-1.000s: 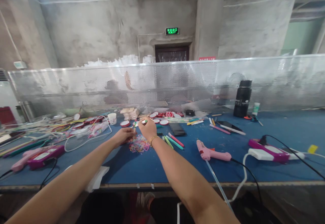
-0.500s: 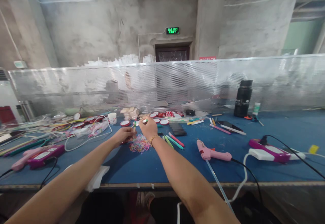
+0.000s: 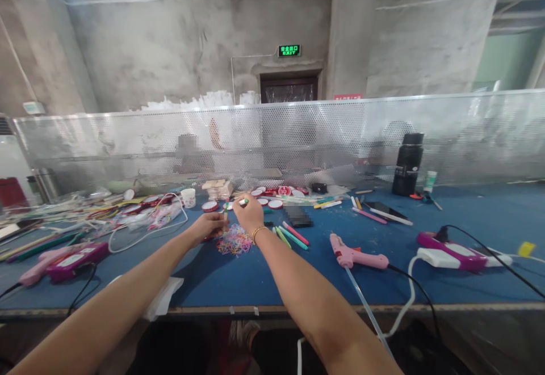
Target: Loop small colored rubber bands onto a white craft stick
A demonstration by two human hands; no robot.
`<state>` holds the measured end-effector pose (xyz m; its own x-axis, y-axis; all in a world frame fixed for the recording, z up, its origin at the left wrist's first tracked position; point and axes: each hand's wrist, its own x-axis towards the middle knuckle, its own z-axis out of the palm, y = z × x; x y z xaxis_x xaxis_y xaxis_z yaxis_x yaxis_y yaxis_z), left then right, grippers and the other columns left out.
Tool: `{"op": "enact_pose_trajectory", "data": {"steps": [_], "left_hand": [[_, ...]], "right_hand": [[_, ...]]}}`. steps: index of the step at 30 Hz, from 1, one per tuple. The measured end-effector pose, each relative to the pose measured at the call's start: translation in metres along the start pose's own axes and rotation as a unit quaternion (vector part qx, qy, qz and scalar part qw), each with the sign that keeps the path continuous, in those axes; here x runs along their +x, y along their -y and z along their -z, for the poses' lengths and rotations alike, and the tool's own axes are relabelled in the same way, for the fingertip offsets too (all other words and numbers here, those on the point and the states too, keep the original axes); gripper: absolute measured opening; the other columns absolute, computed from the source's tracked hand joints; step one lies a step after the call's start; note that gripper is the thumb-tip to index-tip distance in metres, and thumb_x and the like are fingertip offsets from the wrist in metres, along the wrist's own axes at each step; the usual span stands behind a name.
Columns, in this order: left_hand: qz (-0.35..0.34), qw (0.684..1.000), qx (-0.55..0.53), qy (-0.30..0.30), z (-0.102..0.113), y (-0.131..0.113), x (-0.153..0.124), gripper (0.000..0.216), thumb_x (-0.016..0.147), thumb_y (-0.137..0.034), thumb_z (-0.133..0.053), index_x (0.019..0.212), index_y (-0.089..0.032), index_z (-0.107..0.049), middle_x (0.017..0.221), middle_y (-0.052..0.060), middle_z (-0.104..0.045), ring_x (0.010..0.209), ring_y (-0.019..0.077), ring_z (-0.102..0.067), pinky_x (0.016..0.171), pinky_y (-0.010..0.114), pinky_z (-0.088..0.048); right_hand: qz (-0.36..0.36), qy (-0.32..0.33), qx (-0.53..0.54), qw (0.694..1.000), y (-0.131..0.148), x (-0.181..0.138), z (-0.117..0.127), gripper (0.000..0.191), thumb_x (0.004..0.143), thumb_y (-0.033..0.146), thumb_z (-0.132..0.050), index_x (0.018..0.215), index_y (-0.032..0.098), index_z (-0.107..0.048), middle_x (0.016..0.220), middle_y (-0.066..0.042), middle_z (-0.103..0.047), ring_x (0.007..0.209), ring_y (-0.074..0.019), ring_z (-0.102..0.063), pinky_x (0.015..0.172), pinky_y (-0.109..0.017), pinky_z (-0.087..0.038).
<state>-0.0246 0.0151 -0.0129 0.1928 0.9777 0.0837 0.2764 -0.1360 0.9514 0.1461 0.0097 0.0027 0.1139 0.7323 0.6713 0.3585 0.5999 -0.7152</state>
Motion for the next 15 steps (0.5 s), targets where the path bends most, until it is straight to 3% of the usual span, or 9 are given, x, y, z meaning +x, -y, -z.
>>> {"op": "enact_pose_trajectory", "data": {"steps": [15], "left_hand": [[-0.004, 1.0, 0.014, -0.003, -0.0001, -0.001, -0.0016, 0.034, 0.06, -0.039, -0.075, 0.078, -0.014, -0.063, 0.066, 0.004, -0.068, 0.046, 0.0086, -0.053, 0.042, 0.02, -0.034]], "right_hand": [[-0.001, 0.001, -0.023, 1.0, 0.0021, -0.0005, 0.0013, 0.014, 0.074, 0.03, -0.05, 0.066, 0.021, -0.056, 0.065, 0.001, -0.061, 0.064, -0.0142, -0.053, 0.063, -0.023, -0.04]]}}
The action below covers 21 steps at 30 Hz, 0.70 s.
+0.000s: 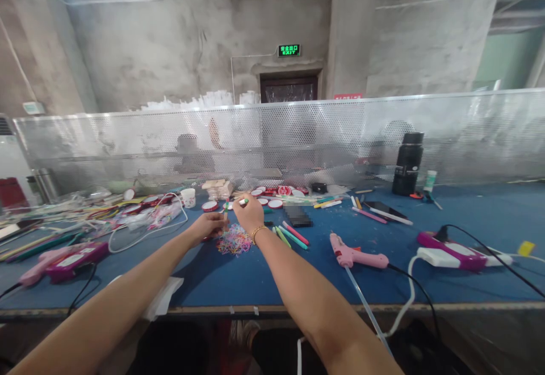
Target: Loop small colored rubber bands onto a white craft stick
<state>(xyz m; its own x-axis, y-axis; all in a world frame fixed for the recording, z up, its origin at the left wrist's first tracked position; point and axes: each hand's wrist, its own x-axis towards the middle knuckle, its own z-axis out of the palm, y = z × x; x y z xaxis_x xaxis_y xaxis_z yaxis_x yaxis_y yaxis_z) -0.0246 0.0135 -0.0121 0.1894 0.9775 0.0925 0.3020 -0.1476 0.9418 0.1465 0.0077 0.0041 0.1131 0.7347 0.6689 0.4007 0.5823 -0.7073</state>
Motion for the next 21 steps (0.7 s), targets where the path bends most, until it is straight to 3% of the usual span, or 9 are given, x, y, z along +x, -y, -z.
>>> {"op": "enact_pose_trajectory", "data": {"steps": [21], "left_hand": [[0.003, 1.0, -0.002, 0.01, 0.0014, 0.0016, 0.0013, 0.031, 0.06, -0.038, -0.075, 0.076, -0.014, -0.064, 0.067, 0.004, -0.067, 0.047, 0.0083, -0.053, 0.045, 0.02, -0.034]], "right_hand": [[0.007, 0.01, -0.012, 1.0, -0.0001, -0.0002, 0.002, 0.012, 0.075, 0.029, -0.052, 0.07, 0.021, -0.058, 0.069, 0.001, -0.064, 0.067, -0.0146, -0.055, 0.064, -0.023, -0.039]]}}
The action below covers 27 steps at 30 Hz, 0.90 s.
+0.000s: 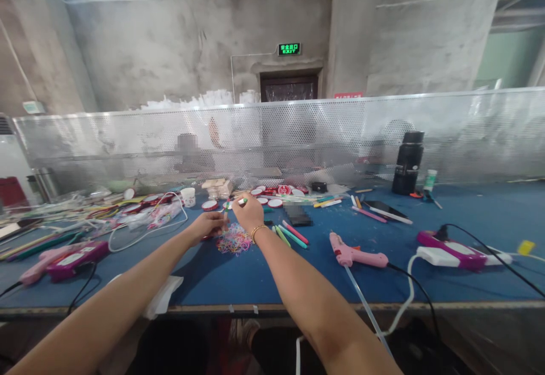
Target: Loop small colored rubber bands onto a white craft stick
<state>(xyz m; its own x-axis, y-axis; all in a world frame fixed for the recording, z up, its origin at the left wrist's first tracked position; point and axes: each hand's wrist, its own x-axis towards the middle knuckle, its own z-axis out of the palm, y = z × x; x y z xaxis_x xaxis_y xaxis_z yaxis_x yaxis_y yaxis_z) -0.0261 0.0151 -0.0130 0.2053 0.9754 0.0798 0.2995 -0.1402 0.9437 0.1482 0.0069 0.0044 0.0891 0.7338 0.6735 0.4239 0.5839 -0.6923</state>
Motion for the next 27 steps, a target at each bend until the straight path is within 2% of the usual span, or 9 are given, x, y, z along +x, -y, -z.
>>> {"op": "enact_pose_trajectory", "data": {"steps": [9, 22, 27], "left_hand": [[0.004, 1.0, -0.006, -0.013, -0.003, -0.005, -0.004, 0.039, 0.053, -0.042, -0.079, 0.075, -0.014, -0.063, 0.066, 0.005, -0.067, 0.045, 0.0086, -0.053, 0.042, 0.02, -0.032], [-0.005, 1.0, 0.019, 0.001, 0.002, 0.004, 0.003, 0.04, 0.057, -0.044, -0.077, 0.081, -0.014, -0.066, 0.069, 0.004, -0.067, 0.048, 0.0088, -0.053, 0.044, 0.02, -0.034], [0.003, 1.0, 0.01, -0.011, 0.002, 0.002, 0.001, 0.042, 0.056, -0.045, -0.077, 0.082, -0.014, -0.067, 0.068, 0.004, -0.066, 0.05, 0.0092, -0.055, 0.043, 0.02, -0.032]], "right_hand": [[0.0, -0.008, 0.023, 1.0, -0.003, 0.0, -0.003, 0.015, 0.075, 0.031, -0.049, 0.069, 0.02, -0.057, 0.069, 0.001, -0.062, 0.068, -0.0143, -0.054, 0.065, -0.023, -0.04], [0.004, -0.013, 0.036, 0.999, -0.015, 0.003, -0.009, 0.014, 0.075, 0.034, -0.053, 0.076, 0.021, -0.057, 0.073, 0.002, -0.063, 0.067, -0.0137, -0.055, 0.065, -0.023, -0.041], [0.018, -0.008, 0.038, 0.999, -0.012, 0.003, -0.008, 0.012, 0.075, 0.032, -0.052, 0.072, 0.021, -0.056, 0.073, 0.002, -0.063, 0.068, -0.0136, -0.056, 0.066, -0.023, -0.042]]}}
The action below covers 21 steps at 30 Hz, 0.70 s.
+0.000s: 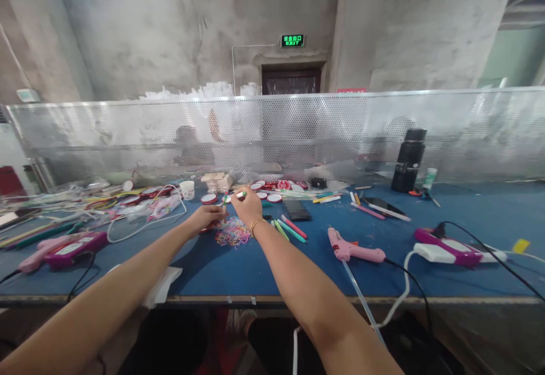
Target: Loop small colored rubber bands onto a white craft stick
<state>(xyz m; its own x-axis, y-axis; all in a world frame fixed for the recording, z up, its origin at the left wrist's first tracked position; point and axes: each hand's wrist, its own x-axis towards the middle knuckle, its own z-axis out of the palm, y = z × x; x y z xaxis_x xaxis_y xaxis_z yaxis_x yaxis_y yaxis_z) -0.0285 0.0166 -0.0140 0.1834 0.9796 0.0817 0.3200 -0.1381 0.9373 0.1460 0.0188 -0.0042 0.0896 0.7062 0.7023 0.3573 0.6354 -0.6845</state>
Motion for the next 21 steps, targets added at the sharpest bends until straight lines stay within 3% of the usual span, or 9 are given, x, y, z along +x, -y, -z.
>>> {"op": "enact_pose_trajectory", "data": {"steps": [8, 17, 21], "left_hand": [[-0.004, 1.0, 0.023, -0.008, -0.0011, -0.0013, -0.0012, 0.04, 0.054, -0.046, -0.078, 0.075, -0.014, -0.067, 0.064, 0.002, -0.064, 0.05, 0.0098, -0.055, 0.043, 0.02, -0.032], [-0.005, 0.999, 0.037, -0.006, -0.0034, -0.0018, -0.0013, 0.037, 0.057, -0.044, -0.076, 0.074, -0.013, -0.064, 0.065, 0.004, -0.065, 0.05, 0.0111, -0.057, 0.044, 0.02, -0.036], [-0.023, 0.998, 0.06, -0.012, -0.0039, -0.0025, -0.0022, 0.035, 0.057, -0.043, -0.076, 0.069, -0.013, -0.063, 0.062, 0.004, -0.064, 0.048, 0.0111, -0.056, 0.044, 0.021, -0.035]], "right_hand": [[-0.01, 0.01, 0.011, 1.0, 0.0002, -0.0002, 0.0014, 0.011, 0.076, 0.031, -0.053, 0.074, 0.021, -0.057, 0.07, 0.001, -0.064, 0.069, -0.015, -0.059, 0.069, -0.025, -0.044], [-0.043, 0.037, 0.043, 0.997, -0.0044, -0.0006, -0.0009, 0.016, 0.08, 0.033, -0.046, 0.075, 0.021, -0.056, 0.059, 0.004, -0.062, 0.056, -0.0125, -0.056, 0.063, -0.024, -0.042], [-0.029, 0.032, 0.027, 0.999, -0.0062, -0.0003, -0.0007, 0.014, 0.08, 0.032, -0.048, 0.076, 0.021, -0.056, 0.061, 0.003, -0.062, 0.063, -0.0136, -0.058, 0.067, -0.024, -0.042]]}}
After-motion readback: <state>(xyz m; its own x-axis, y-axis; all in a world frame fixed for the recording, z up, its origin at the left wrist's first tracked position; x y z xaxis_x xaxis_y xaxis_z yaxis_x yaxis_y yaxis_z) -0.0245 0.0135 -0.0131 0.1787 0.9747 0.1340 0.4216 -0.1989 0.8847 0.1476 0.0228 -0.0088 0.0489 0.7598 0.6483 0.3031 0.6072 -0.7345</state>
